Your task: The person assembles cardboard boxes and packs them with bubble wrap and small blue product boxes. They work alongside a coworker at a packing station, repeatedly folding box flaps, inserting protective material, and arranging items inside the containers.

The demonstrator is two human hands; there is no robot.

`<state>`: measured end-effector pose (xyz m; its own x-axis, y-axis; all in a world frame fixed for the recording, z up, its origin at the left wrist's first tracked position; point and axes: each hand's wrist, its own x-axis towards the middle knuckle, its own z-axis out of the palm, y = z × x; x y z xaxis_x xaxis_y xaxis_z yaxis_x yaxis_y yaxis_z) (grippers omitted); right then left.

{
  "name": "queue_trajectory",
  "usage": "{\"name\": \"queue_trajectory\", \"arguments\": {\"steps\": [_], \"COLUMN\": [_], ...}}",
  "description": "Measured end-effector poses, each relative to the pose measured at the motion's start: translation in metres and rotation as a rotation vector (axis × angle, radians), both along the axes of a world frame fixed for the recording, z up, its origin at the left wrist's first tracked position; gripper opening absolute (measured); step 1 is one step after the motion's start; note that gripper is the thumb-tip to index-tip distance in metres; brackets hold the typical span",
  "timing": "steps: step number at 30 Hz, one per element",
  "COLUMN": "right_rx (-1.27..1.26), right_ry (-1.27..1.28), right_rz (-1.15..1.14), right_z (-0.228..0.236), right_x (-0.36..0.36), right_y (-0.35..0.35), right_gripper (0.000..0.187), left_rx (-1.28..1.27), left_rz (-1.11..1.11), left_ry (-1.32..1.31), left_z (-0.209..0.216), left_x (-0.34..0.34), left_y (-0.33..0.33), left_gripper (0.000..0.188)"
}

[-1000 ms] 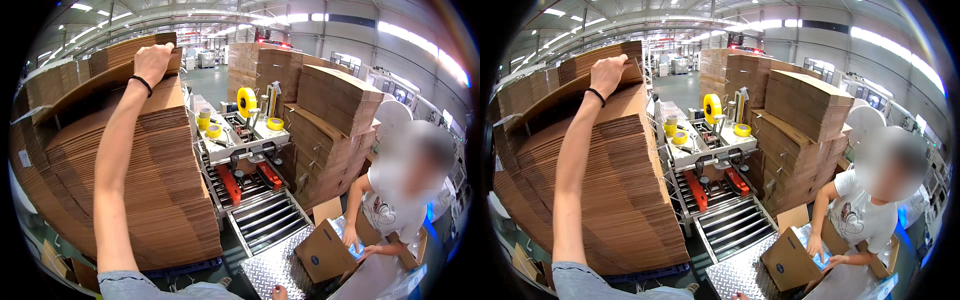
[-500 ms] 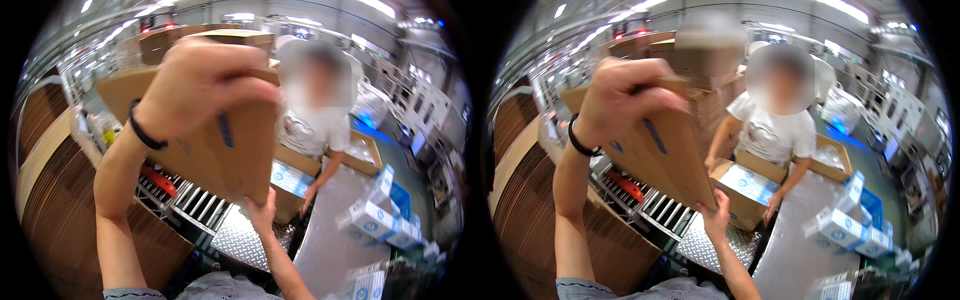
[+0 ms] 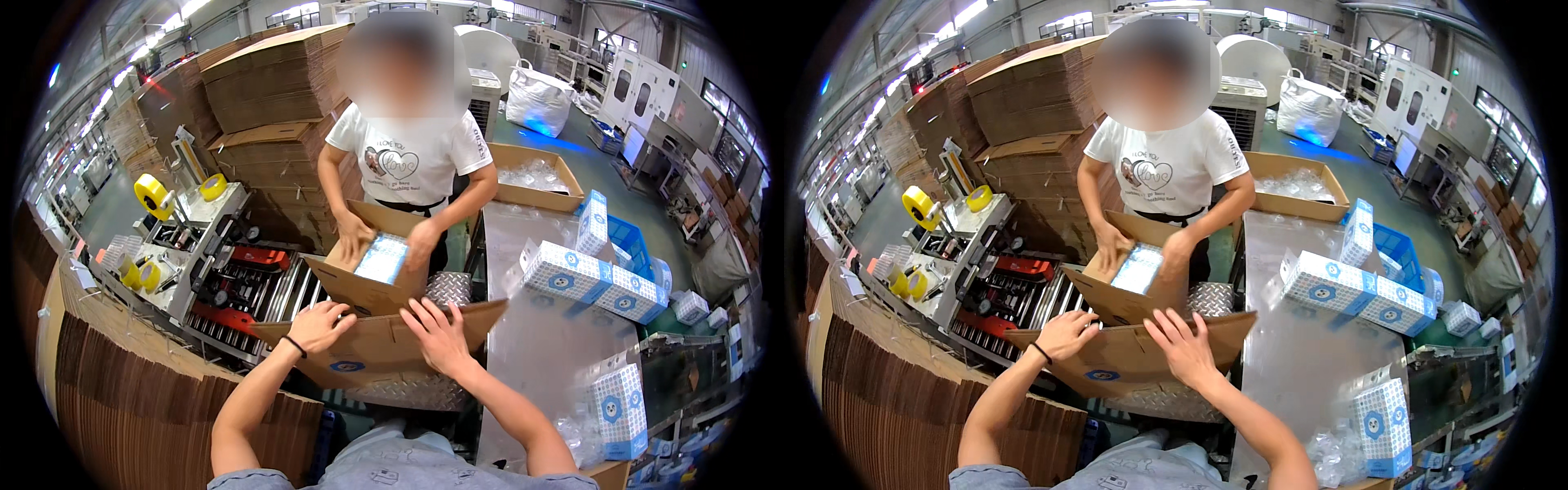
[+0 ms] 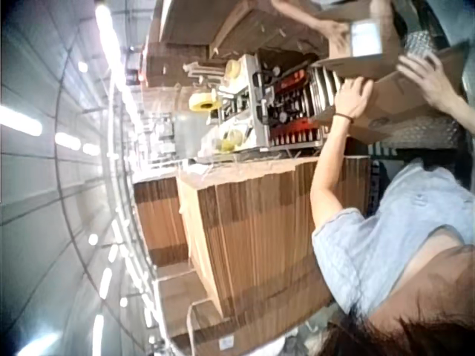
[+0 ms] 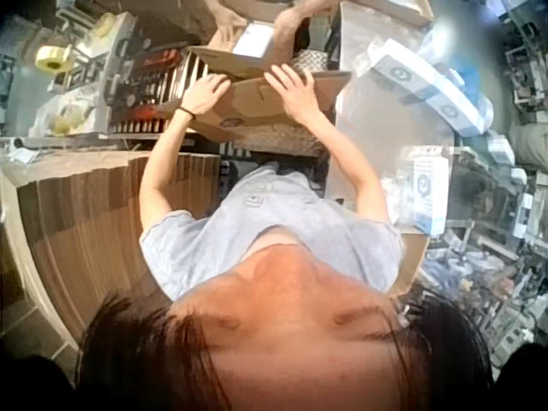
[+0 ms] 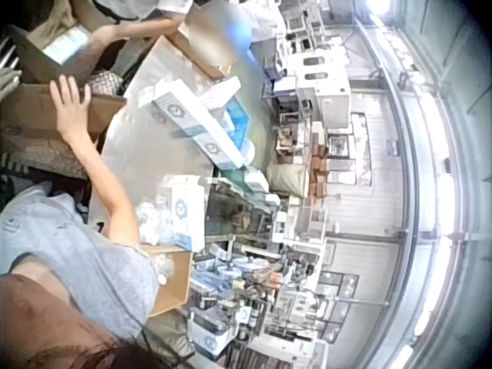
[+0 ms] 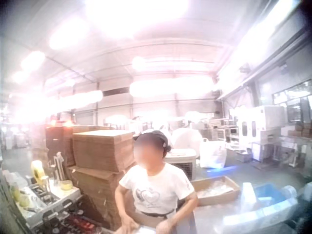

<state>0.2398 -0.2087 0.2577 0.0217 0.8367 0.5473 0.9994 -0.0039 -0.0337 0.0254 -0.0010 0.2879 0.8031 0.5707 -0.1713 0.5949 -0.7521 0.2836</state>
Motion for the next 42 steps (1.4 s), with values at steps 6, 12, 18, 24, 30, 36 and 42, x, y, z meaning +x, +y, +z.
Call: {"name": "queue_trajectory", "arguments": {"steps": [6, 12, 18, 24, 30, 36, 42], "right_rx": [0.02, -0.303, -0.761, -0.088, -0.216, -0.164, 0.039], "right_ry": [0.194, 0.276, 0.052, 0.069, 0.253, 1.796, 2.123], "right_rz": [0.096, 0.447, 0.426, -0.208, 0.002, -0.001, -0.267], "right_z": [-0.019, 0.064, -0.083, -0.008, -0.073, -0.063, -0.192], "right_x": [0.011, 0.049, -0.002, 0.022, 0.014, 0.093, 0.064], "right_y": [-0.034, -0.07, -0.101, -0.074, -0.144, -0.112, -0.112], "right_gripper": [0.029, 0.015, 0.006, 0.066, 0.029, 0.038, 0.047], "left_rx": [0.116, -0.445, -0.362, -0.562, -0.132, 0.158, 0.015], "left_rz": [-0.259, 0.431, 0.028, -0.157, -0.89, -0.61, -0.291], "left_ry": [0.091, -0.744, -1.095, -0.393, -0.145, -0.326, -0.295], "left_z": [-0.02, -0.058, -0.063, -0.159, -0.035, -0.092, -0.128], "left_x": [0.002, -0.055, 0.063, 0.066, -0.021, 0.059, -0.066], "left_y": [0.05, 0.121, -0.122, -0.115, -0.17, -0.09, 0.049], "left_gripper": [0.033, 0.032, 0.014, 0.031, 0.068, 0.064, 0.067]}}
